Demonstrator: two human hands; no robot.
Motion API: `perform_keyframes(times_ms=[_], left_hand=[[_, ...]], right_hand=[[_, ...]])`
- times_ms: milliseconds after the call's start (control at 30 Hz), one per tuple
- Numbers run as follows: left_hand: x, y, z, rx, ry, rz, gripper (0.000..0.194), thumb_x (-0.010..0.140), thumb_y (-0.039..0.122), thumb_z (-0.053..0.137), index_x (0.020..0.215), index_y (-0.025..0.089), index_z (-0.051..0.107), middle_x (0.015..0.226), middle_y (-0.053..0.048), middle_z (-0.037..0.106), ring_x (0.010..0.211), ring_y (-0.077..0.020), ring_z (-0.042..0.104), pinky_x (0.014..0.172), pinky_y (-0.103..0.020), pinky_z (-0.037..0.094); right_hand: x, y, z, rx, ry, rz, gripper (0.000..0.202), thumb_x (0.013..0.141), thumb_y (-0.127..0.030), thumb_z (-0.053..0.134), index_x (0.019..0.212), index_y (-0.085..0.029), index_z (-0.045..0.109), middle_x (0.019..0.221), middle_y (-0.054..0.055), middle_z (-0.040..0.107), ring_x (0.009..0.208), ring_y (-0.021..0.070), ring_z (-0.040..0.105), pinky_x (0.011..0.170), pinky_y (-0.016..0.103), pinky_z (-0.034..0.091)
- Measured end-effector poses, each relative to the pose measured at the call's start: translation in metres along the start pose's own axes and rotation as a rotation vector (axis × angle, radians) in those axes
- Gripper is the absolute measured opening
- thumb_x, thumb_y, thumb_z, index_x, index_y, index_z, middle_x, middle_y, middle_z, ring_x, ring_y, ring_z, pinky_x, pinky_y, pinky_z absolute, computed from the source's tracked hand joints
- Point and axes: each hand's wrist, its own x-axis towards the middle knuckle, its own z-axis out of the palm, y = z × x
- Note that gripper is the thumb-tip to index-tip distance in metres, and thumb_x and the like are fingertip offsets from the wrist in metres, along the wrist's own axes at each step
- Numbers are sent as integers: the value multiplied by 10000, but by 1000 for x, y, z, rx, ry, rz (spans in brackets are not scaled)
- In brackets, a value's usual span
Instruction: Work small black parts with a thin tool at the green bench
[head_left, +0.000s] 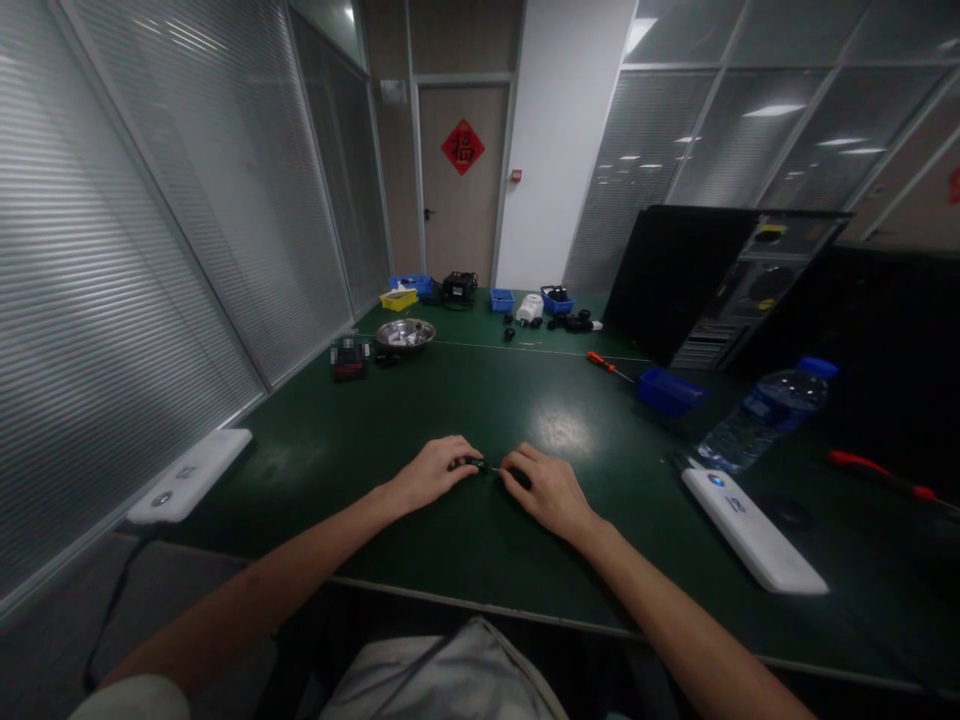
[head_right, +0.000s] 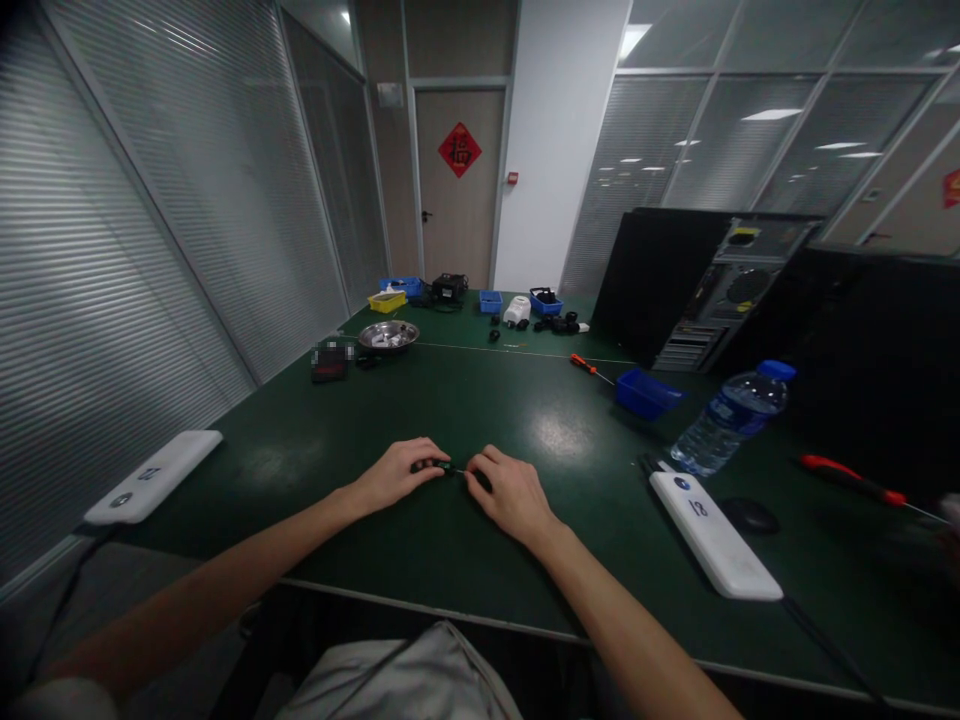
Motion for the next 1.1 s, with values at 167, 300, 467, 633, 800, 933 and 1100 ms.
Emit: perform_keyframes(times_ms=[167, 300, 467, 633, 800, 933, 1100], left_hand=[[1, 3, 1, -15, -8, 10, 258, 1001, 339, 613, 1187, 211, 737, 1085, -63, 696, 901, -164, 636, 807, -279, 496], [1, 6, 0, -24, -5, -1, 230, 1005, 314, 609, 1144, 205, 757, 1076, -48, 715, 910, -160, 646, 830, -272, 484], [0, 6, 0, -38, 26, -43, 222, 985, 320, 642, 1141, 223, 767, 1059, -36, 731, 900, -163, 653, 816, -272, 484], [-1, 5, 3, -43, 24, -13, 220, 989, 318, 632, 1120, 215, 776, 1069, -45, 731, 926, -165, 663, 848, -279, 494], [-1, 5, 2, -98, 41, -52, 227, 973, 335, 654, 1126, 217, 772, 1061, -48, 736, 922, -171, 670, 833, -281, 506], [0, 7, 2, -123, 42, -81, 227, 965, 336, 663, 1119, 207, 768, 1053, -51, 735, 926, -172, 667, 840, -282, 512], [0, 11, 3, -80, 4, -31, 203, 971, 310, 650, 1101, 208, 768, 1019, -46, 717, 888, -159, 648, 810, -272, 492]], right_hand=[[0, 2, 2, -16, -10, -17, 214, 1062, -361, 486, 1071, -255, 671, 1044, 22, 651, 860, 163, 643, 676, 261, 397], [0, 1, 1, 0, -12, -38, 213, 1071, -356, 472, 1081, -256, 659, 1044, 20, 650, 840, 159, 641, 686, 269, 406], [0, 0, 1, 38, 11, -64, 227, 1089, -356, 433, 1100, -252, 635, 1044, 22, 645, 822, 155, 633, 691, 274, 411], [1, 2, 5, -4, -3, -75, 208, 1076, -364, 460, 1078, -255, 637, 1034, 24, 648, 819, 164, 629, 659, 274, 388], [0, 2, 5, 26, 9, -92, 229, 1095, -358, 417, 1094, -246, 618, 1020, 28, 645, 799, 158, 625, 668, 272, 395], [0, 1, 4, 29, 11, -92, 209, 1092, -346, 430, 1098, -248, 615, 1034, 23, 646, 805, 155, 630, 679, 275, 403], [1, 0, 6, -24, -12, -103, 192, 1077, -343, 465, 1073, -247, 631, 1023, 21, 651, 796, 155, 633, 658, 275, 395]])
